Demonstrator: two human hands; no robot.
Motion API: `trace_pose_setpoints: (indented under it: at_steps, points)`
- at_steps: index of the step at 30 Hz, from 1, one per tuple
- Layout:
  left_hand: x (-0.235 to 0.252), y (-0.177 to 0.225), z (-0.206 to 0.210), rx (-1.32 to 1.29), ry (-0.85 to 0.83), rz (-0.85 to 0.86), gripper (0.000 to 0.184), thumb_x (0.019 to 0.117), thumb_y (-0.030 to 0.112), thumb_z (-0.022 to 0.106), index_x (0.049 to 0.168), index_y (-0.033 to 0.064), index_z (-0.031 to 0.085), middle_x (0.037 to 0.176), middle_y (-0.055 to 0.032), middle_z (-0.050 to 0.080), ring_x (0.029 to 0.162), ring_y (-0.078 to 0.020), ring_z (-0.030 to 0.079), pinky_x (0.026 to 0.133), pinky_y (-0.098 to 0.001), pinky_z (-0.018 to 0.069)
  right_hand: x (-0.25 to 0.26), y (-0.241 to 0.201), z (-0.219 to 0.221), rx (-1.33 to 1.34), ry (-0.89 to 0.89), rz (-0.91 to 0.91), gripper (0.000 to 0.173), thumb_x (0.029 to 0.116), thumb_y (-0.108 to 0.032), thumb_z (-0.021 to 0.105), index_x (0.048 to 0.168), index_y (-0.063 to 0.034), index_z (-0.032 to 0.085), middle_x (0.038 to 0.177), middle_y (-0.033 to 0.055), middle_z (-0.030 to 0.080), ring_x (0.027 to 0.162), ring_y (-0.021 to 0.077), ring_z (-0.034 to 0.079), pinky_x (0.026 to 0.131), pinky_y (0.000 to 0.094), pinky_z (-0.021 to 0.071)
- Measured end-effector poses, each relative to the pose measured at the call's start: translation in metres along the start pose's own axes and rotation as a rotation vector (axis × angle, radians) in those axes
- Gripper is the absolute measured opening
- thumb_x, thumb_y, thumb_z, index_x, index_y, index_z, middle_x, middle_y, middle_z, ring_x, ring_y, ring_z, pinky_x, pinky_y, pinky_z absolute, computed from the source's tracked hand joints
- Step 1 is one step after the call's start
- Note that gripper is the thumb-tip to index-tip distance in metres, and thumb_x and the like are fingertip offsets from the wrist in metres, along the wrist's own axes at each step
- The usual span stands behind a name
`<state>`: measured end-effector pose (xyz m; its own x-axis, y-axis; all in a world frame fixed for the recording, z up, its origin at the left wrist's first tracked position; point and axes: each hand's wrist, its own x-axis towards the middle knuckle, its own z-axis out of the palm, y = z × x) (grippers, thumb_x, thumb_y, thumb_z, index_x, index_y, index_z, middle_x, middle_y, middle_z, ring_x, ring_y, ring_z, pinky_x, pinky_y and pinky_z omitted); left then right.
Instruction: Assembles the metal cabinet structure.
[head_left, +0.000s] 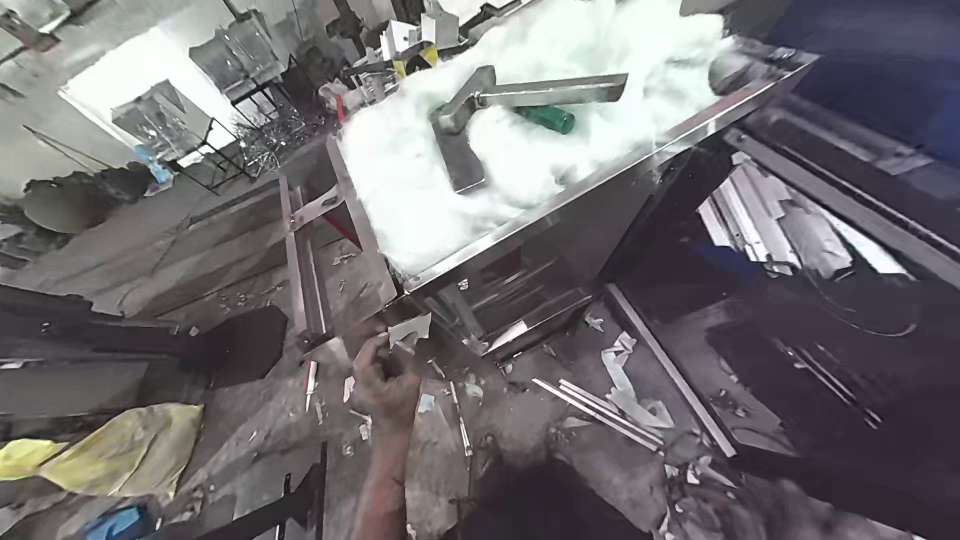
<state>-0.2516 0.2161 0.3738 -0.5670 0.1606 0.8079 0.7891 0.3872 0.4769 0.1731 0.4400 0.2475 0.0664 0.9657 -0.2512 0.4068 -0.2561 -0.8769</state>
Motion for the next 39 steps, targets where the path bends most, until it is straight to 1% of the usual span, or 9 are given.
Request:
trace_pose_setpoints:
  at_steps: [4,8,14,21,27,30,33,37,39]
  points:
    - [0.002,0.002,-0.001,-0.016,-0.023,-0.044,0.047,0.0848,0.016,0.084,0.12,-0.0009,0.058,0.092,-0.0039,0.066,0.07,-0.0044,0.06,0.066,-0.0209,0.0553,-0.027,-0.11,0.064,0.056,-0.505,-0.634,0.051,0.0979,-0.023,0.066,0.138,0.0064,0.056,0.122,0.0138,0.071,0.104,0.013,0.071,0.092,0.0312,0.0606]
    - [0.0,0.004,0.002,-0.004,0.005,-0.049,0.045,0.0833,0.014,0.083,0.117,-0.0044,0.059,0.093,-0.0077,0.068,0.076,-0.0048,0.065,0.072,-0.0201,0.0579,-0.006,-0.324,0.095,-0.065,-0.285,-1.441,0.035,0.1011,-0.026,0.061,0.128,-0.0048,0.068,0.123,0.0168,0.069,0.115,0.0282,0.066,0.098,0.0467,0.0546]
    - [0.003,0.007,0.005,0.022,0.033,-0.061,0.045,0.0821,0.019,0.085,0.114,-0.0036,0.063,0.094,-0.0076,0.071,0.075,-0.0043,0.066,0.069,-0.0196,0.0578,0.045,-0.508,0.172,-0.789,-0.365,-1.439,0.034,0.0999,-0.026,0.06,0.125,-0.0045,0.063,0.115,0.0324,0.063,0.103,0.0585,0.061,0.075,0.0762,0.0481]
    - [0.0,0.006,0.006,0.024,0.045,-0.088,0.042,0.0806,0.015,0.084,0.112,-0.0035,0.064,0.094,-0.0092,0.072,0.078,-0.0081,0.069,0.072,-0.0238,0.0603,0.043,-0.548,0.206,-1.144,-0.475,-1.308,0.051,0.0894,-0.022,0.074,0.133,0.0001,0.057,0.101,0.0347,0.064,0.098,0.058,0.062,0.075,0.0771,0.0455]
    - [0.0,0.0,0.01,-0.155,0.044,-0.072,0.047,0.0787,0.009,0.086,0.116,-0.007,0.061,0.099,-0.0115,0.072,0.083,-0.0109,0.071,0.075,-0.0273,0.0626,0.059,-0.585,0.275,-0.993,-0.856,-1.25,0.022,0.0822,-0.019,0.073,0.067,-0.0073,0.063,0.052,0.0106,0.054,0.04,0.0226,0.05,0.038,0.0419,0.0424]
    - [0.0,-0.001,0.01,-0.187,0.052,-0.056,0.049,0.078,0.006,0.085,0.117,-0.006,0.058,0.099,-0.0103,0.071,0.082,-0.0108,0.071,0.073,-0.0279,0.0633,0.032,-0.581,0.277,-0.614,-1.397,-0.859,0.019,0.0977,-0.017,0.055,0.085,-0.0116,0.067,0.06,-0.0005,0.055,0.043,0.0066,0.047,0.04,0.0239,0.0435]
    - [0.0,0.0,0.009,-0.118,0.05,-0.044,0.048,0.0791,0.009,0.084,0.117,-0.0054,0.058,0.103,-0.0118,0.069,0.087,-0.0112,0.07,0.078,-0.0267,0.0618,-0.037,-0.553,0.232,-0.227,-1.125,-0.53,0.021,0.1005,-0.022,0.053,0.082,-0.0162,0.06,0.057,-0.0052,0.05,0.04,0.0029,0.038,0.037,0.0166,0.03]
    - [0.002,0.002,0.006,-0.036,0.037,-0.056,0.047,0.0788,0.009,0.085,0.114,-0.0046,0.057,0.093,-0.0081,0.065,0.07,-0.0047,0.061,0.064,-0.019,0.0553,-0.048,-0.489,0.185,0.012,-1.059,-0.733,0.02,0.1004,-0.021,0.051,0.085,-0.0153,0.062,0.059,-0.0038,0.054,0.045,0.0069,0.047,0.042,0.0228,0.0385]
    - [0.001,0.003,0.005,-0.048,0.032,-0.065,0.048,0.0774,0.009,0.085,0.114,-0.0036,0.057,0.094,-0.0061,0.066,0.073,-0.0036,0.063,0.069,-0.0193,0.058,-0.054,-0.428,0.158,0.106,-1.095,-0.834,0.025,0.0983,-0.022,0.053,0.121,-0.0123,0.058,0.073,0.0,0.062,0.053,0.0136,0.06,0.045,0.0321,0.0541]
